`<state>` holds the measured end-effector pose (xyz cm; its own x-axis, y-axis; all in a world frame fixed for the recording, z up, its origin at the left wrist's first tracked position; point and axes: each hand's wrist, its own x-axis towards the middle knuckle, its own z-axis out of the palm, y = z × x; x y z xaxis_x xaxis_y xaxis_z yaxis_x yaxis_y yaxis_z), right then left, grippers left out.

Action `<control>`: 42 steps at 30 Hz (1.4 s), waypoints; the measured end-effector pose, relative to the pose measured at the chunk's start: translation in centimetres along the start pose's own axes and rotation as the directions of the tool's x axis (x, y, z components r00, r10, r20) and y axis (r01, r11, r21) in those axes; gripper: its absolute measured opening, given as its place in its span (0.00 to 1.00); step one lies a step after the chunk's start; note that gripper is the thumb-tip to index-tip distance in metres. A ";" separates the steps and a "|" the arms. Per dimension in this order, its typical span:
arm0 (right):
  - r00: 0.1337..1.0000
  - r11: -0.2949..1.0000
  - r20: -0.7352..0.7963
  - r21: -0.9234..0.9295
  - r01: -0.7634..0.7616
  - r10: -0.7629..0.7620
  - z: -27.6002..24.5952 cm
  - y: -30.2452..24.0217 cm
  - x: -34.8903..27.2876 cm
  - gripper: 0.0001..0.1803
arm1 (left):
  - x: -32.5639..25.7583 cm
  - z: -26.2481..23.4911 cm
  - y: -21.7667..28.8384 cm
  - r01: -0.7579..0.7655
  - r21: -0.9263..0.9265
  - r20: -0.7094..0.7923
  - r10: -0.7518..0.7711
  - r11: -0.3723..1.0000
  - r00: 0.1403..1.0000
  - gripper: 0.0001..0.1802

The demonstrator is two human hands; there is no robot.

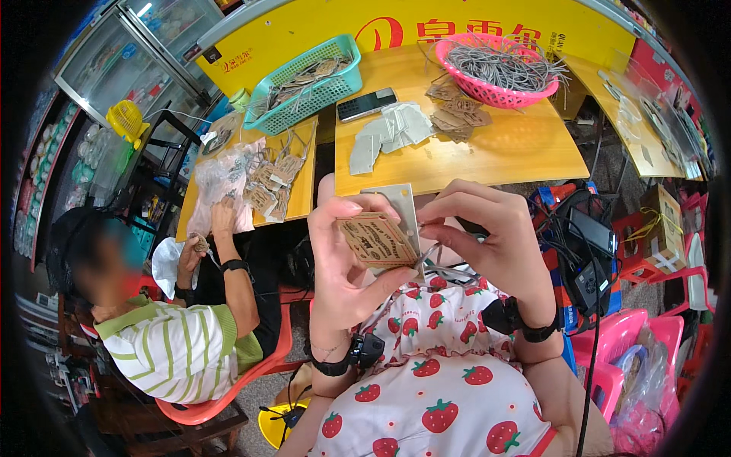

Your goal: Attach a tag to a series of objects using a thin plastic fastener.

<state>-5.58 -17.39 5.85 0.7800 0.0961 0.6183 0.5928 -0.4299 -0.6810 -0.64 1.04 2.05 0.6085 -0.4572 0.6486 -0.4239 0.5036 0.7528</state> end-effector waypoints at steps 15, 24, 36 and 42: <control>0.995 0.987 0.079 0.144 -0.066 0.055 -0.1 0.0 0.1 0.10 | 0.1 0.5 0.1 0.012 -0.079 0.023 -0.010 0.997 1.000 0.45; 0.989 0.993 0.133 0.092 -0.078 0.066 -0.5 -0.6 -0.2 0.10 | -0.1 0.3 0.1 0.017 -0.071 0.073 -0.012 0.997 0.997 0.45; 0.989 0.998 0.131 0.003 -0.067 0.066 -0.6 -0.8 -0.2 0.10 | -0.1 0.0 0.0 0.035 0.016 0.073 -0.036 0.999 0.997 0.46; 0.992 0.994 0.125 0.099 -0.038 0.025 -0.4 -0.4 -0.3 0.12 | -0.1 -0.1 -0.1 0.049 -0.033 0.068 -0.047 0.998 0.997 0.47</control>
<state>-6.09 -17.56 6.09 0.8136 0.1967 0.5471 0.5799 -0.3424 -0.7393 -0.62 1.11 1.91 0.5808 -0.5290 0.6188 -0.3713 0.5043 0.7796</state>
